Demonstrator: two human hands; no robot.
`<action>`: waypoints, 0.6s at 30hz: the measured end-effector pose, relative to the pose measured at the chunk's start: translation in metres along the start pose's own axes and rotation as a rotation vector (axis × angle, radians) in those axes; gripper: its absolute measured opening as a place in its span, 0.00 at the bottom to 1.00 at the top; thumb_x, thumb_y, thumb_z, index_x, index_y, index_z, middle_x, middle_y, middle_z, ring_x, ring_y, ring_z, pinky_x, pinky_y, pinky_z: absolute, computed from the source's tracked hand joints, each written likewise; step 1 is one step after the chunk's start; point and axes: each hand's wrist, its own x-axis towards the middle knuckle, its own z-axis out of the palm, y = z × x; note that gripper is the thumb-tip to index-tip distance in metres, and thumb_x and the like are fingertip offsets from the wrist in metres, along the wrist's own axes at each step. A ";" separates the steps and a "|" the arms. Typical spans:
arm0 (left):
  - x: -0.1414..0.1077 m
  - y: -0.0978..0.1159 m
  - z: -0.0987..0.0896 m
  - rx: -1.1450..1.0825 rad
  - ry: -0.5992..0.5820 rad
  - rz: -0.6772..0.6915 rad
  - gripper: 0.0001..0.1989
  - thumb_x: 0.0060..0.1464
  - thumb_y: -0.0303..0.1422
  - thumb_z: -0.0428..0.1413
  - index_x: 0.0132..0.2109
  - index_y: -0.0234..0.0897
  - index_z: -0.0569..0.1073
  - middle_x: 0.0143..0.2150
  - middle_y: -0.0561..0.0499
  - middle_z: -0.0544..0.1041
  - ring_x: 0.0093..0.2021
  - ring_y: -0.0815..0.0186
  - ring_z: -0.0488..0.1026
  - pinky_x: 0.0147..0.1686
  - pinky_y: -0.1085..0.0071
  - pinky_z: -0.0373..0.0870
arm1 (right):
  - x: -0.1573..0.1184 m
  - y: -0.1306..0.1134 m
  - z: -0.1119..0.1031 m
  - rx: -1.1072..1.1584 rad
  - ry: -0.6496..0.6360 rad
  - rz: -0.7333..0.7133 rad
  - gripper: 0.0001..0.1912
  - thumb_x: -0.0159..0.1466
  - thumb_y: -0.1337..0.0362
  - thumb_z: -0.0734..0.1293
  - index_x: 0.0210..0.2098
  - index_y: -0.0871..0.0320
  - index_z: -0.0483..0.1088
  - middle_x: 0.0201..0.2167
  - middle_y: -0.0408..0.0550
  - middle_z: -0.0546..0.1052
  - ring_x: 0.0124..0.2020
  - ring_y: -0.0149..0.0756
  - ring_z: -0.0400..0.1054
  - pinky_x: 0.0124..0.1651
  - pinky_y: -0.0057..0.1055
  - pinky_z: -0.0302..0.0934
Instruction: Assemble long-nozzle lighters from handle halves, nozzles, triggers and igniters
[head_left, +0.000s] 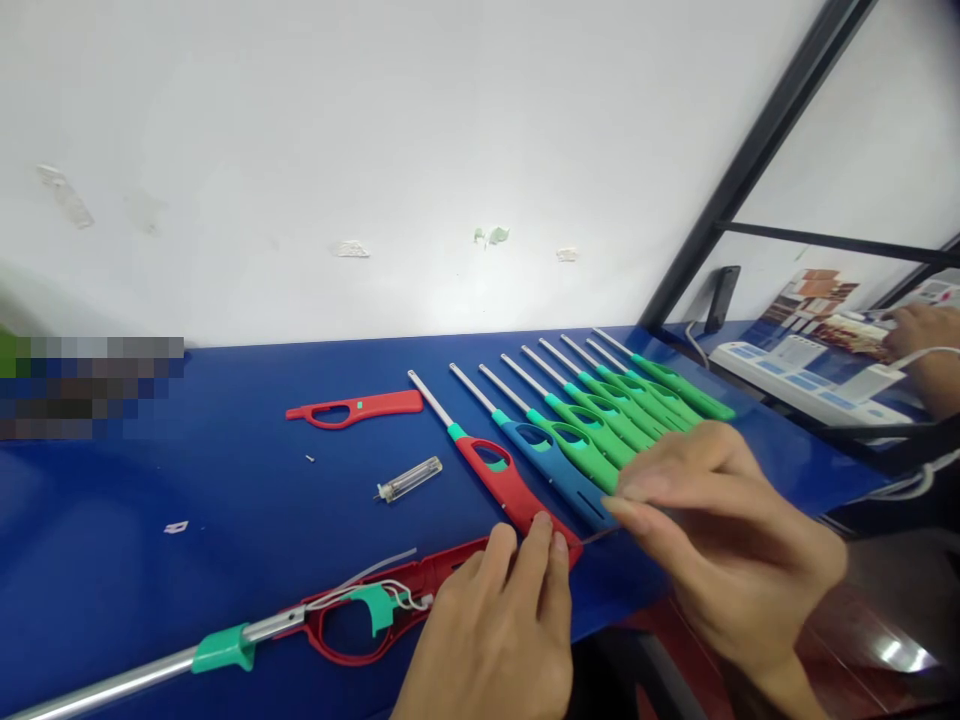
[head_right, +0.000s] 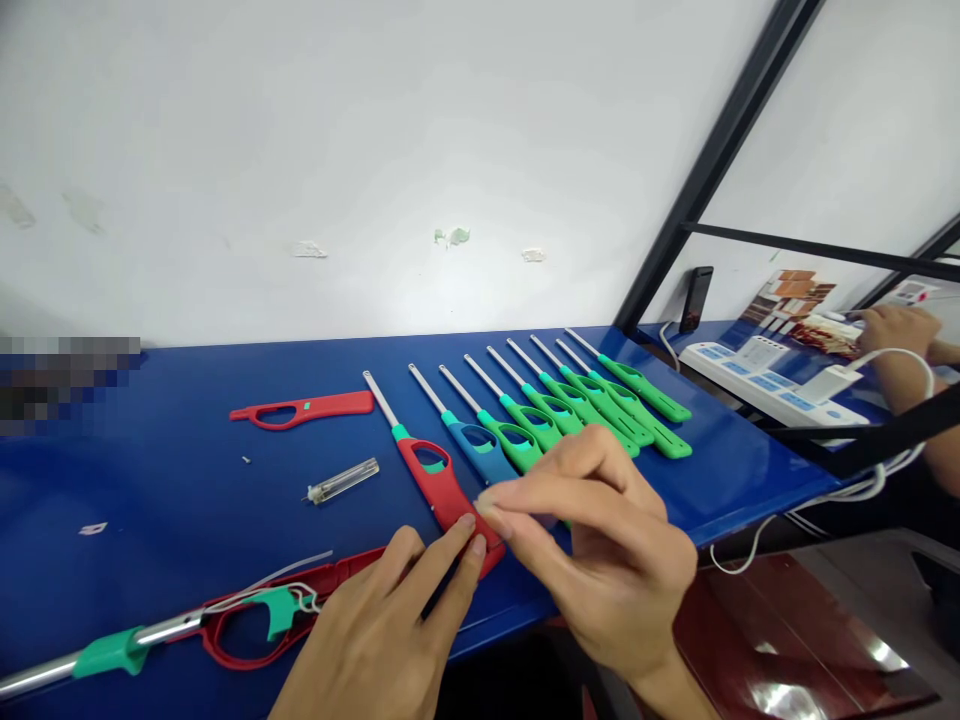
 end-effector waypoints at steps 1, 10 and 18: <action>0.000 0.000 0.000 0.001 -0.002 -0.003 0.19 0.70 0.28 0.53 0.64 0.36 0.76 0.62 0.42 0.79 0.54 0.60 0.75 0.46 0.72 0.79 | -0.001 0.000 0.000 -0.009 0.003 -0.014 0.19 0.64 0.70 0.76 0.52 0.44 0.83 0.31 0.44 0.79 0.32 0.39 0.71 0.30 0.38 0.68; 0.003 0.003 -0.002 0.006 -0.046 -0.023 0.20 0.69 0.28 0.55 0.65 0.36 0.75 0.63 0.41 0.79 0.54 0.59 0.75 0.44 0.71 0.80 | -0.003 0.006 0.003 0.088 -0.103 -0.008 0.26 0.65 0.75 0.72 0.57 0.41 0.80 0.36 0.44 0.84 0.33 0.41 0.77 0.31 0.40 0.74; 0.004 0.003 -0.003 -0.002 -0.033 -0.010 0.18 0.70 0.29 0.54 0.63 0.34 0.77 0.61 0.42 0.80 0.53 0.60 0.75 0.45 0.71 0.79 | -0.003 0.006 -0.003 0.108 -0.205 0.069 0.22 0.73 0.71 0.65 0.61 0.43 0.77 0.47 0.45 0.86 0.42 0.44 0.82 0.37 0.40 0.75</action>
